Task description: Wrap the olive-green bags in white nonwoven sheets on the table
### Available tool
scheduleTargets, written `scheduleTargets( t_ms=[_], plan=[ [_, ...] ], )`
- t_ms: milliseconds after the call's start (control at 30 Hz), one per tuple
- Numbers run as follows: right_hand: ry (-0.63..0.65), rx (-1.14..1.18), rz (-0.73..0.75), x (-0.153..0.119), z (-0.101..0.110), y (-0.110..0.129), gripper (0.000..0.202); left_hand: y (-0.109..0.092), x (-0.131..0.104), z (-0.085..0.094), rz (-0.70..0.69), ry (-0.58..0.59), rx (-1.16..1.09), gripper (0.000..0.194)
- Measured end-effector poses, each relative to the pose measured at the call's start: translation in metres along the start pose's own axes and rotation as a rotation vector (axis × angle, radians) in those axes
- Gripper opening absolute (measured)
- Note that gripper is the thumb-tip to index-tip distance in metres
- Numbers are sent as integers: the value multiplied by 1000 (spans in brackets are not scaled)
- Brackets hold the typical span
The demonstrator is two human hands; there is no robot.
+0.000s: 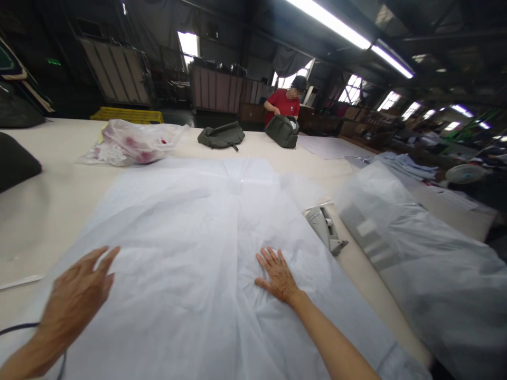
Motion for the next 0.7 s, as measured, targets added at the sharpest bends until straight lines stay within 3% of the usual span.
scheduleTargets(
  t_ms=[67,133,233,300,367,467,567,700],
  plan=[
    [-1,4,-2,0,2,1,73,-57,34,1,-111,-53,31,40],
    [2,6,-5,0,4,2,73,-116,65,-12,-242,-37,-5,44],
    [16,18,-9,0,5,3,73,-185,98,-48,-257,102,-29,55],
    [31,33,-4,0,4,3,74,-217,107,-77,-266,245,-43,60],
    [39,56,0,0,3,1,74,-232,104,-106,-288,404,-47,64],
    [37,102,0,0,2,-1,73,-230,84,-135,-311,563,-29,69],
    [49,139,5,1,2,-1,73,-217,65,-141,-297,588,-16,69],
    [90,200,-10,2,3,0,74,-213,56,-130,-279,625,-5,69]
  ],
)
Point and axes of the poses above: each hand's wrist, its own x-axis towards the middle knuckle, its own z-axis out of the back of the hand, y = z × x, the point moved 6 cm from there along x, towards the middle knuckle, and after that the axes turned 15 degrees about y, right-handed, at the moved point
